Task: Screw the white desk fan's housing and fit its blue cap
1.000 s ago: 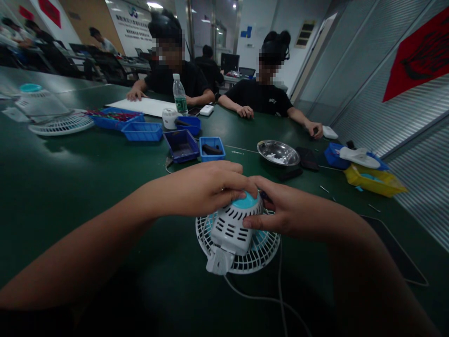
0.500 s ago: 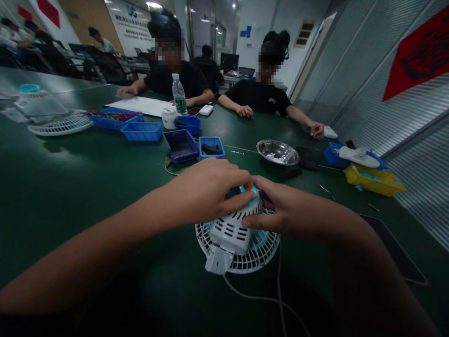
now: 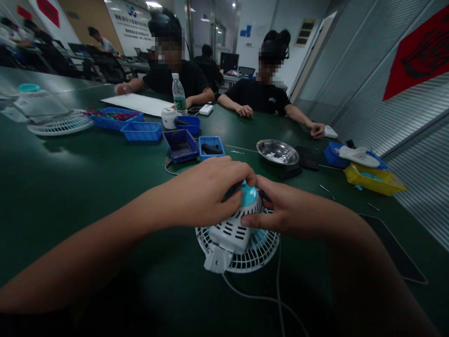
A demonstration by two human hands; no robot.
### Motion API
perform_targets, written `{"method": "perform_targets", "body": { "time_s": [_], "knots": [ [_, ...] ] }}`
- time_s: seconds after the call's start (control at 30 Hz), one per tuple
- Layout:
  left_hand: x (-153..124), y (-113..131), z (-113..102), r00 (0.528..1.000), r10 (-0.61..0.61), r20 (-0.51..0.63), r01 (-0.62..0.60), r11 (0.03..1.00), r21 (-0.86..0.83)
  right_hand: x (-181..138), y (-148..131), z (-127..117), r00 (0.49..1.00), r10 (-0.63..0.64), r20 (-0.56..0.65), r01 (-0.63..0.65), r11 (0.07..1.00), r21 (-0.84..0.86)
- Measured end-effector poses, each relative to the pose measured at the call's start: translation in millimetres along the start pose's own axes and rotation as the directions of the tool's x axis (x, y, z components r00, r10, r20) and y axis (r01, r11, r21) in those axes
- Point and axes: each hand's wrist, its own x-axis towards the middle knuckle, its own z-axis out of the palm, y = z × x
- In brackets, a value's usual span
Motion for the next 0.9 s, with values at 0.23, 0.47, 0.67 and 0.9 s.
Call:
{"method": "perform_targets", "body": {
  "time_s": [0.23, 0.47, 0.67, 0.9],
  "knots": [
    [-3, -5, -8, 0.994, 0.079, 0.069, -0.080, 0.997, 0.011, -1, -1, -2, 0.999, 0.031, 0.010, -0.031, 0.999, -0.013],
    [-1, -6, -8, 0.998, 0.049, 0.045, -0.049, 0.999, -0.007, 0, -1, -2, 1.000, 0.027, 0.014, -0.027, 0.999, -0.021],
    [0, -10, -3, 0.999, 0.022, 0.049, -0.022, 1.000, -0.001, 0, -4, -3, 0.999, 0.043, -0.003, -0.043, 0.996, -0.081],
    [-1, -11, -1, 0.998, 0.058, 0.033, -0.057, 0.998, -0.033, -2, -8, -2, 0.999, 0.036, -0.008, -0.036, 0.992, -0.118]
  ]
}}
